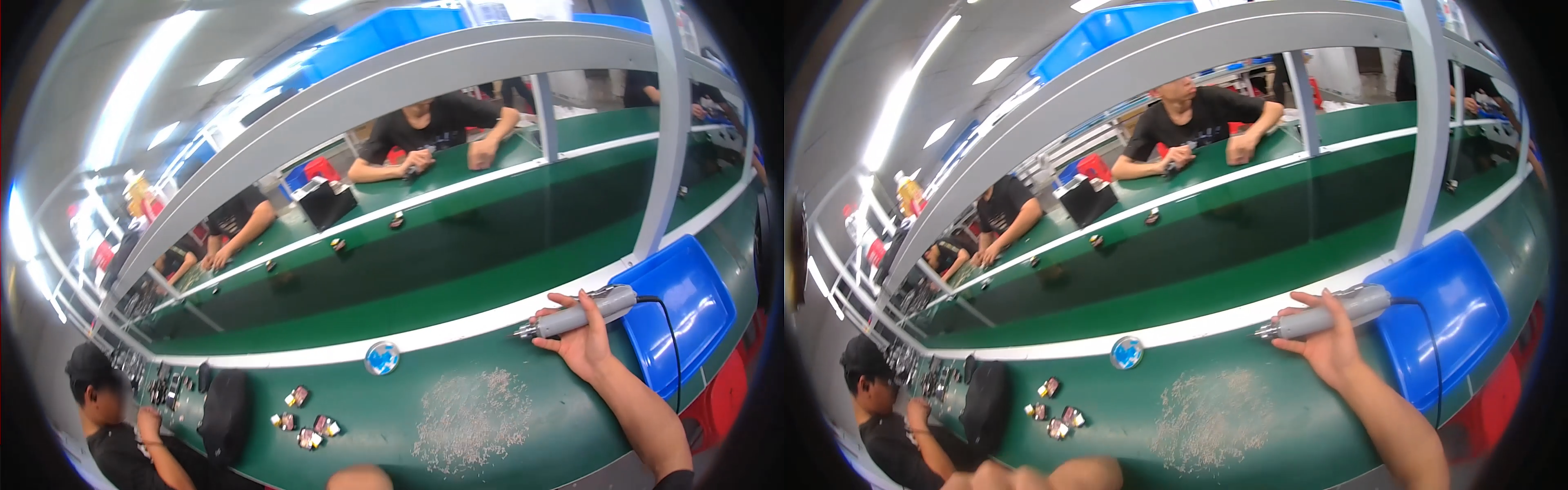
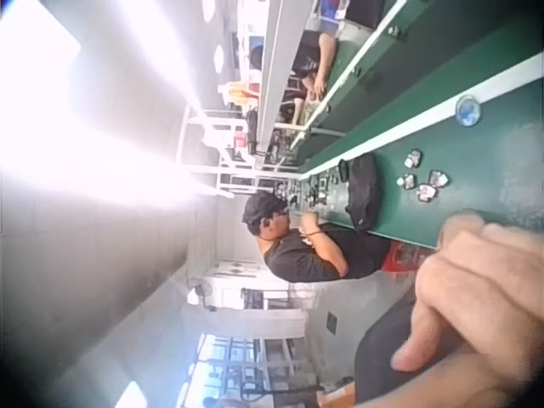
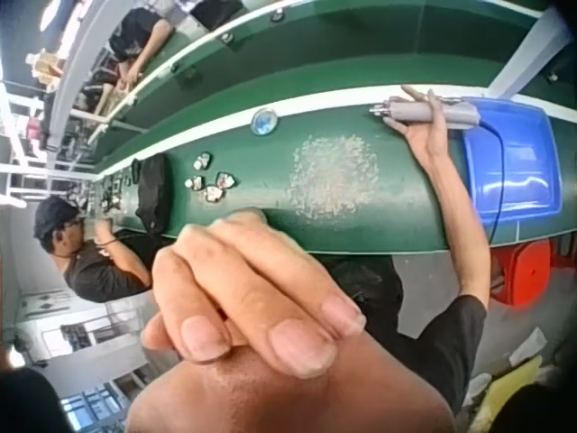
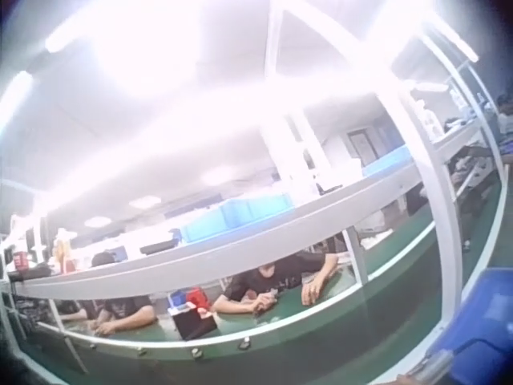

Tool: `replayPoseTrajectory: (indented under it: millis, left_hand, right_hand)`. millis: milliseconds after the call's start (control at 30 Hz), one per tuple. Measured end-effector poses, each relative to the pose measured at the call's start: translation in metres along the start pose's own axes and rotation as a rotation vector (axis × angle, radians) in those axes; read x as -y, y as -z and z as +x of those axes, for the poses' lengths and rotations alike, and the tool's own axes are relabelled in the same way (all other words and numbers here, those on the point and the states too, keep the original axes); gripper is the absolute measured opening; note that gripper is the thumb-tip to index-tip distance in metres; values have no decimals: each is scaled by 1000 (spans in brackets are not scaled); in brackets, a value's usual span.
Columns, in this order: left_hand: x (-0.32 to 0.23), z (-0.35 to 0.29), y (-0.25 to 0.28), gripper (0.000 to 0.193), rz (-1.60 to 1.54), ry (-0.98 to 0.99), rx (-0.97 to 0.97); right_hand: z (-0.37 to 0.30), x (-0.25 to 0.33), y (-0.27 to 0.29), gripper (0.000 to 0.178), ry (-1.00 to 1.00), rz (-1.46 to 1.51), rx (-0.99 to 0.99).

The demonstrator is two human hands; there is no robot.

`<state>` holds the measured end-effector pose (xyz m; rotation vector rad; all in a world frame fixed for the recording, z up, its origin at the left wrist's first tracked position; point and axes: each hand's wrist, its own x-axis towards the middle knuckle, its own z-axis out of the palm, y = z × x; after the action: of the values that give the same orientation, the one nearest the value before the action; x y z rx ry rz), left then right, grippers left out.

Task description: The recorder is assembling small electronic components at a workbench using an electric screwdriver.

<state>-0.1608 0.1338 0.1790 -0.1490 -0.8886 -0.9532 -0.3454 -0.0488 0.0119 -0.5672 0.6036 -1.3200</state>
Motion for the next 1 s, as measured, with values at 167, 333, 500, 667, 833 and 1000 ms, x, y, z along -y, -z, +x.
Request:
replayPoseTrajectory:
  millis: [167,333,500,667,833,1000]
  left_hand:
    - [21,-24,9,27,-262,140,-360]
    - [42,-25,10,32,-479,145,-253]
    - [61,-16,10,37,-634,108,-142]
    - [80,-8,-2,42,-730,61,-27]
    - [95,2,-12,48,-818,68,90]
    - [98,8,-11,53,-836,81,188]
  right_hand:
    - [19,-15,1,59,-70,-18,18]
    - [15,-19,3,58,-66,51,3]
    - [10,-20,-3,54,-46,14,-93]
    - [11,-22,-1,54,-62,51,-64]
    - [18,-24,1,56,-59,29,-99]
    - [15,-25,-6,54,-22,23,-118]
